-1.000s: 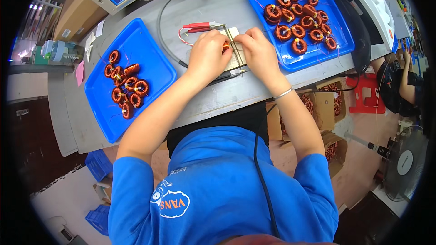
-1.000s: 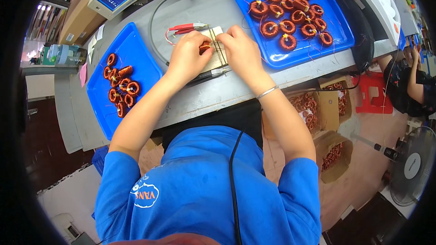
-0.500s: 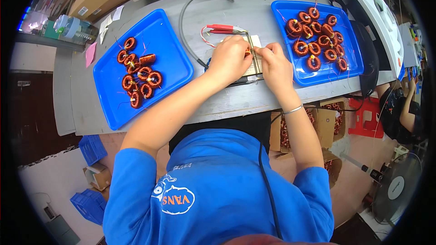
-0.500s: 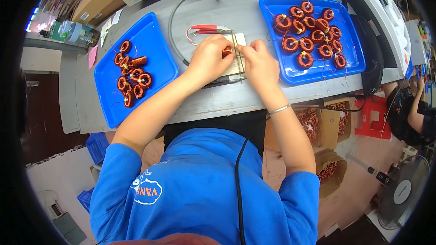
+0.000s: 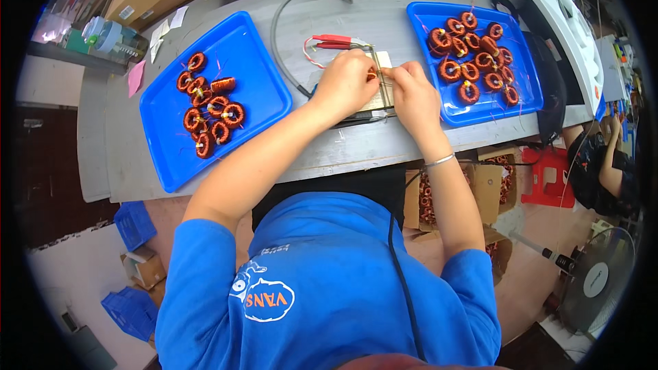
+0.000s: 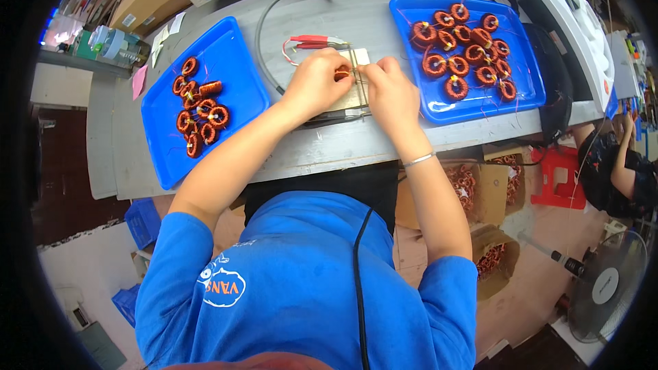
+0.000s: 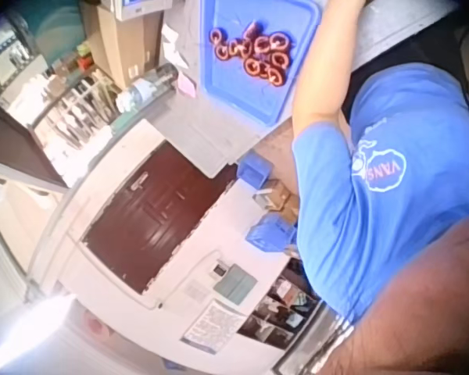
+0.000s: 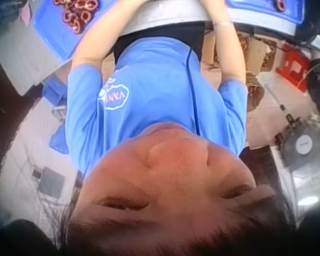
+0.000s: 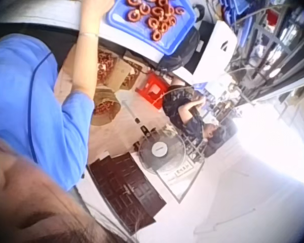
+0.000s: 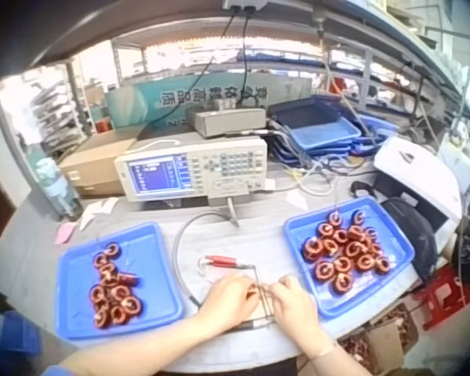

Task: The person tests toroidal coils by taking them from a tray, connecting their wire leads to a testing fixture, and placing the tested coils onto another tray.

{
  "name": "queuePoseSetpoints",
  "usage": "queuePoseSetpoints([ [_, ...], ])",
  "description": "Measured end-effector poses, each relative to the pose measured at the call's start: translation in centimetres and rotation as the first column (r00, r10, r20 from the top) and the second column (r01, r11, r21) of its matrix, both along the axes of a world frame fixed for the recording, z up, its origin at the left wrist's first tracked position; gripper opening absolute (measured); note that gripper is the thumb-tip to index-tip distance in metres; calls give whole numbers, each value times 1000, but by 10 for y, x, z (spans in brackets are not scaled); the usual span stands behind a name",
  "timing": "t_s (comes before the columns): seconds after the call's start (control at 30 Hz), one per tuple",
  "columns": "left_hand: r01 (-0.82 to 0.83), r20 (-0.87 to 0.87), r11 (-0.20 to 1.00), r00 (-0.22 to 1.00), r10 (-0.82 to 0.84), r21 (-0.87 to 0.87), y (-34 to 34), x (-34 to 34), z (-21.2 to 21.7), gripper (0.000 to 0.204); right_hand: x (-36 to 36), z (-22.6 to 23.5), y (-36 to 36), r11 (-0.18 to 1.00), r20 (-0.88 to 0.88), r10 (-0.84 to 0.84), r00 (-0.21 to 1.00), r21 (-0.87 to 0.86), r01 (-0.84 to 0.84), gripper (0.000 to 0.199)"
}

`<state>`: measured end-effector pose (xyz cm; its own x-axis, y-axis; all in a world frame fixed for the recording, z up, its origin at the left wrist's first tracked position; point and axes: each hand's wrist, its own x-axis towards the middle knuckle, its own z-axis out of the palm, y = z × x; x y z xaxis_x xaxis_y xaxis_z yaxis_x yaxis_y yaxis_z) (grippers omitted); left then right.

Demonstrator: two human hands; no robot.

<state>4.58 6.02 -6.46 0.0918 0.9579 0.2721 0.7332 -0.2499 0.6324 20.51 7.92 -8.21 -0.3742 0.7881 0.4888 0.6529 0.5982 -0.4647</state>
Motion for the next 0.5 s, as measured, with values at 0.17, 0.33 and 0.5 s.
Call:
queuePoseSetpoints([
  [0.17, 135, 233, 991, 964, -129, -12, -5, -15, 29, 28, 2, 50, 0, 978, -111, 41, 993, 210, -17, 20],
  [0.33, 284, -51, 956, 956, -289, -74, -10, -66, 82, 39, 42, 108, 31, 871, -60, -71, 996, 482, 92, 18],
  [0.5, -205, -516, 875, 855, -58, -438, -27, -157, 96, 41, 104, 94, 62, 788, 44, -430, 902, 506, 350, 8],
])
